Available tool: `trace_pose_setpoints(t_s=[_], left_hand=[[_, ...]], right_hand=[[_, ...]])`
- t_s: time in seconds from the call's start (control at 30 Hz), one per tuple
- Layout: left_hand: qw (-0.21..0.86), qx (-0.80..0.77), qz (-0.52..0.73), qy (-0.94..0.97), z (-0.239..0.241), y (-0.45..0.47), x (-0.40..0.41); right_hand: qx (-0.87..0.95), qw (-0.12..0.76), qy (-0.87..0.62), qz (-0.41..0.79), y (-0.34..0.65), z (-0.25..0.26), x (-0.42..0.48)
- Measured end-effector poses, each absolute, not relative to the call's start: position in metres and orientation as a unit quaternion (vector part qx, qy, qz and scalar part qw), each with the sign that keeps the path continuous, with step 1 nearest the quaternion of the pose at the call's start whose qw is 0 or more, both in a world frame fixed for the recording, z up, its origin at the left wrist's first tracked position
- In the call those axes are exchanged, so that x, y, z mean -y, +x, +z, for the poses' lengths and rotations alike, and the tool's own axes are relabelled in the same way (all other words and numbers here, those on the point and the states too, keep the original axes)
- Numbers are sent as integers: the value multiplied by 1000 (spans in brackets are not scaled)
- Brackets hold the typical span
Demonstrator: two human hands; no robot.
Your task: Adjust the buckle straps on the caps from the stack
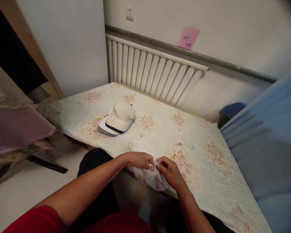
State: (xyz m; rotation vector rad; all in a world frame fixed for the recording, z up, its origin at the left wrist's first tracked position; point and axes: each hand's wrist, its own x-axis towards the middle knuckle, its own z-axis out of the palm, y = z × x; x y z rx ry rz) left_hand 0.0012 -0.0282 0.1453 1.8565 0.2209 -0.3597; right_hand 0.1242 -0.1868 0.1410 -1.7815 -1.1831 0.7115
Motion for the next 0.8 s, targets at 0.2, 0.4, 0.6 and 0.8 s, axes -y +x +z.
trace_pose_setpoints(t_s=[0.2, 0.4, 0.6, 0.8], left_hand=[[651, -89, -190, 729, 148, 9, 29], [690, -106, -220, 681, 142, 15, 32], [745, -125, -181, 630, 127, 17, 35], [770, -140, -187, 594, 120, 19, 36]], right_hand=[[471, 465, -706, 250, 122, 145, 188], [450, 459, -717, 269, 122, 149, 191], [456, 463, -713, 265, 123, 149, 192], [457, 461, -712, 267, 124, 144, 192]])
